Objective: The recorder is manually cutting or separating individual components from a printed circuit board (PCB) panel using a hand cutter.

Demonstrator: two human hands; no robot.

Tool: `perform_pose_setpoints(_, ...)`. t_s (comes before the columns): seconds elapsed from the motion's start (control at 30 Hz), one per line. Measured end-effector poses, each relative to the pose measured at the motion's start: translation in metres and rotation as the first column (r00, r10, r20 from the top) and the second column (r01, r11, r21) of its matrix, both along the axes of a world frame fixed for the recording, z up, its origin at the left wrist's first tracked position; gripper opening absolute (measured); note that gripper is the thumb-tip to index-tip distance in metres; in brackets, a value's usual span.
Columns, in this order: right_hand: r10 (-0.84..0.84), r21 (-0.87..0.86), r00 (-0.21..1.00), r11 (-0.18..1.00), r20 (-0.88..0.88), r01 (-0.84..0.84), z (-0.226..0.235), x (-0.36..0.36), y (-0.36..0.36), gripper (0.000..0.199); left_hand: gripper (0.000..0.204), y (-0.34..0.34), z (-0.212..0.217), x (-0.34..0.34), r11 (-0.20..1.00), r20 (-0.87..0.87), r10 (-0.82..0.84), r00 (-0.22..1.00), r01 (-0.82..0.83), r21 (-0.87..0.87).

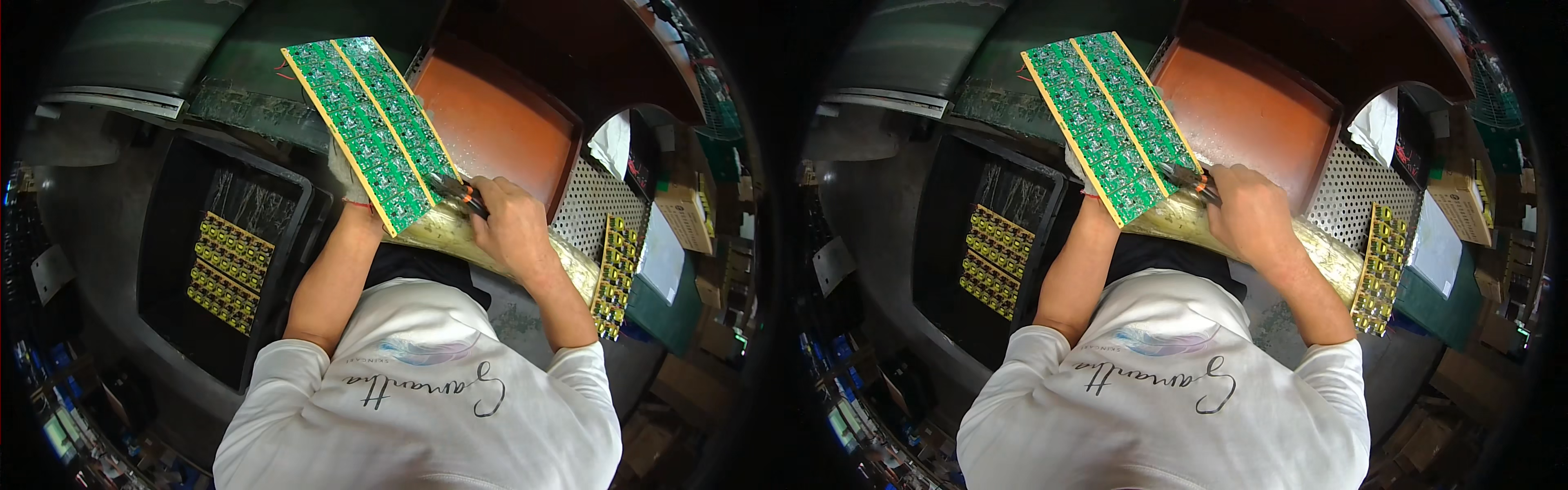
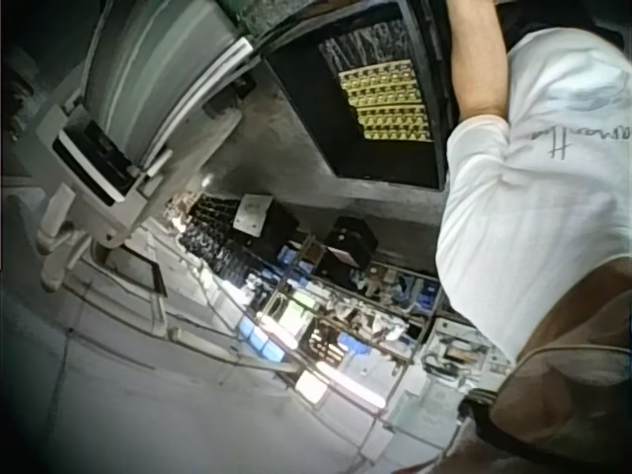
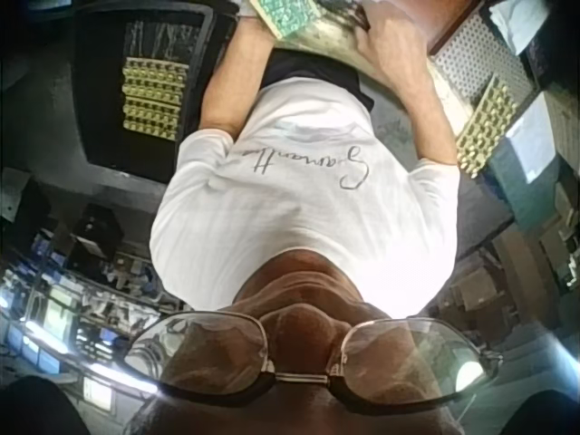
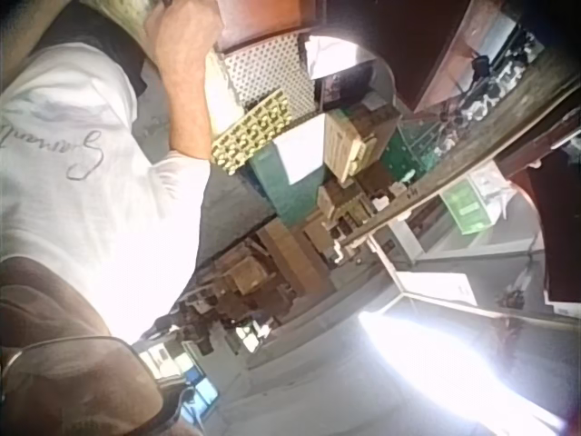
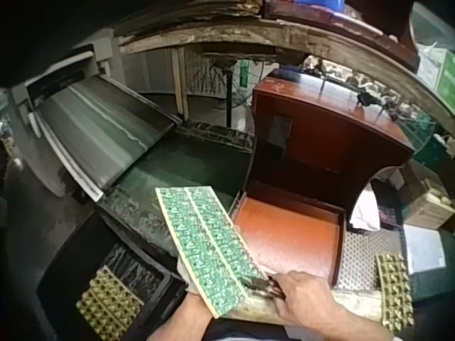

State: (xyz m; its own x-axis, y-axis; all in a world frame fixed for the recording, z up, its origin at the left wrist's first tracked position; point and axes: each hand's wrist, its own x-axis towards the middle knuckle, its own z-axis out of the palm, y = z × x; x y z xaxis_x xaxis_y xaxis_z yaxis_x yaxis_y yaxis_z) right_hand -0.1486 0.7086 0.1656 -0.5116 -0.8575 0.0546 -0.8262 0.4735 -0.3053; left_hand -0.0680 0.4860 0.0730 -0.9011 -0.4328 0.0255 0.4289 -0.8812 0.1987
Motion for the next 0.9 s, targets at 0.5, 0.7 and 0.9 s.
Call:
perform_pose_setpoints(0.5, 0.074, 0.057, 0.997, 0.996, -0.015, -0.073, 0.001, 0.001, -0.003, 0.046, 0.070, -0.001, -0.008, -0.007, 1.000, 0.030, 0.006, 1.000, -0.006, -0.007)
perform_pose_setpoints(0.7, 0.075, 0.073, 0.995, 0.994, 0.070, -0.081, 0.000, 0.001, -0.004, 0.046, 0.073, 0.004, 0.008, 0.001, 0.999, 0.042, 0.016, 0.999, -0.017, 0.031)
perform_pose_setpoints(0.9, 0.093, 0.020, 0.996, 0.995, -0.015, -0.093, 0.003, 0.006, -0.003, 0.046, 0.074, 0.001, 0.005, -0.004, 0.994, 0.147, 0.022, 0.989, -0.037, 0.099)
